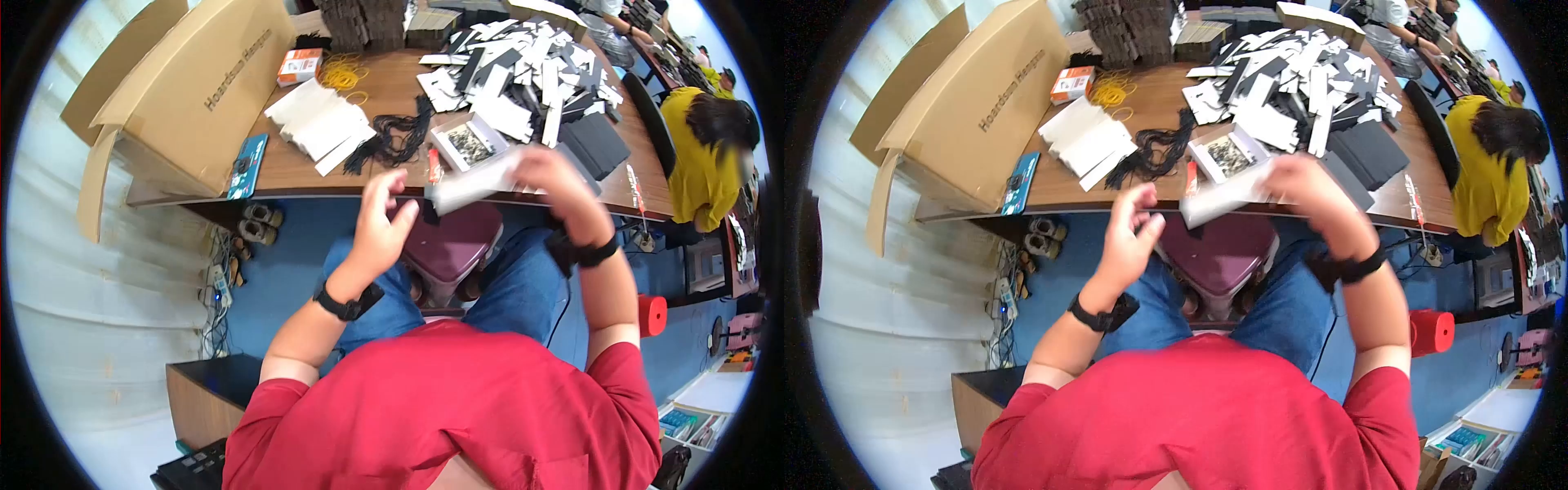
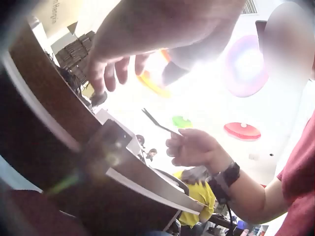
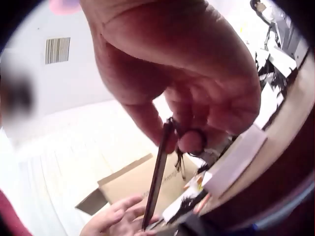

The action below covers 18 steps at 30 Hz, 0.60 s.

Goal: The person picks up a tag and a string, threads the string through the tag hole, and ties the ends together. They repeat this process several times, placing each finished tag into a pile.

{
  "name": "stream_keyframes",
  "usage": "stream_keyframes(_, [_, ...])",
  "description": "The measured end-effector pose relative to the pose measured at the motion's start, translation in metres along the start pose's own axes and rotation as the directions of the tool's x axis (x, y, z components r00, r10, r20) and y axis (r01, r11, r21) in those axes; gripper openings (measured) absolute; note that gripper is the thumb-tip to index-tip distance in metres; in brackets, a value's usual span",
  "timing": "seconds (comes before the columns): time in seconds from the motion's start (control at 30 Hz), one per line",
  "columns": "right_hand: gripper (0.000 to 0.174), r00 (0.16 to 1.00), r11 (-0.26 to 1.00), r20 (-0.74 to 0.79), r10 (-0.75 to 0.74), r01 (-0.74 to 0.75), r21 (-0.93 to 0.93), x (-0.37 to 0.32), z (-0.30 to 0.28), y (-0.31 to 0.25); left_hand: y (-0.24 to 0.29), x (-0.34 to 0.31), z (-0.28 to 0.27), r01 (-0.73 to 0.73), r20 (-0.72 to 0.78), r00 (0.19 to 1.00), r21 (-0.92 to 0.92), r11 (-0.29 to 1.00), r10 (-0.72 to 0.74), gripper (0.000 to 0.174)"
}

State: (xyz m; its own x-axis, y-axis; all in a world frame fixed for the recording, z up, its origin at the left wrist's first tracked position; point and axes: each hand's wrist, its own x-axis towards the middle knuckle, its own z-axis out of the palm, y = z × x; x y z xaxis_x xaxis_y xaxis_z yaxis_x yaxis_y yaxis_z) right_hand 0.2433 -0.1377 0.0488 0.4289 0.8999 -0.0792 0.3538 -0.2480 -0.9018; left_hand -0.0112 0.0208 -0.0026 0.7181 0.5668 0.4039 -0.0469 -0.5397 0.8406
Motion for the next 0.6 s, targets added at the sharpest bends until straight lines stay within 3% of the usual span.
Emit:
stream_keyframes(0.07, [0.029,0.969,0.964,-0.232,0.087,-0.023,0.264,0.025,-0.040,0.000,0.006,0.013,-0.012,-0.042,-0.163,0.986,-0.026,0.999,0.037,0.034])
stream_keyframes(0.1, [0.037,0.945,0.963,-0.318,0.071,0.018,0.268,0.028,-0.044,-0.015,0.005,0.019,-0.012,-0.083,-0.179,0.982,-0.158,0.984,0.054,0.031])
stream_keyframes(0.13, [0.048,0.888,0.985,-0.457,0.054,0.029,0.172,0.047,-0.054,0.003,0.008,0.024,-0.013,-0.077,-0.171,0.984,-0.203,0.976,0.042,0.029])
stream_keyframes(0.17, [0.056,0.743,0.991,-0.669,0.024,0.072,0.116,0.062,-0.052,0.014,0.013,0.029,-0.015,-0.080,-0.164,0.986,-0.251,0.965,0.039,0.027])
stream_keyframes(0.23, [0.055,0.578,0.929,-0.729,-0.367,0.266,-0.257,0.063,-0.029,0.019,0.019,0.036,-0.015,-0.035,-0.142,0.990,-0.372,0.928,-0.020,0.024])
stream_keyframes(0.27, [0.047,0.702,0.961,-0.671,-0.238,0.271,-0.057,0.049,-0.008,0.016,0.020,0.040,-0.014,-0.024,-0.146,0.988,-0.440,0.898,-0.045,0.021])
stream_keyframes(0.3, [0.037,0.623,0.853,-0.615,-0.483,0.493,-0.170,0.040,0.023,0.013,0.023,0.041,-0.014,-0.012,-0.134,0.989,-0.444,0.896,-0.054,0.020])
stream_keyframes(0.33, [0.029,0.793,0.926,-0.493,-0.357,0.371,-0.074,0.014,0.055,-0.002,0.025,0.043,-0.014,0.005,-0.117,0.991,-0.452,0.892,-0.065,0.019])
stream_keyframes(0.37, [0.025,0.848,0.896,-0.302,-0.435,0.373,-0.241,-0.006,0.079,-0.012,0.028,0.044,-0.012,0.021,-0.095,0.993,-0.461,0.887,-0.073,0.018])
stream_keyframes(0.4, [0.030,0.896,0.918,-0.198,-0.397,0.384,-0.101,-0.022,0.107,-0.025,0.030,0.045,-0.007,0.003,-0.105,0.993,-0.450,0.893,-0.056,0.017])
stream_keyframes(0.43, [0.043,0.959,0.948,-0.048,-0.279,0.283,0.147,-0.028,0.128,-0.020,0.032,0.045,-0.005,0.014,-0.074,0.996,-0.467,0.884,-0.055,0.016])
stream_keyframes(0.47, [0.063,0.960,0.957,0.106,-0.258,0.239,0.164,-0.034,0.141,-0.022,0.034,0.045,-0.002,0.027,-0.042,0.998,-0.484,0.875,-0.054,0.016])
stream_keyframes(0.5, [0.076,0.939,0.932,0.219,-0.265,0.191,0.309,-0.034,0.156,-0.014,0.036,0.045,0.000,0.038,-0.011,0.999,-0.500,0.865,-0.051,0.015])
stream_keyframes(0.53, [0.080,0.916,0.923,0.277,-0.290,0.191,0.334,-0.034,0.163,-0.019,0.034,0.045,0.006,0.028,-0.015,0.999,-0.496,0.868,-0.041,0.014])
stream_keyframes(0.57, [0.074,0.891,0.907,0.205,-0.404,0.361,0.217,-0.033,0.175,-0.012,0.032,0.045,0.010,0.046,0.007,0.999,-0.499,0.865,-0.049,0.013])
stream_keyframes(0.6, [0.067,0.871,0.902,0.243,-0.427,0.390,0.188,-0.032,0.178,-0.014,0.031,0.044,0.016,0.051,0.035,0.999,-0.548,0.835,-0.038,0.013])
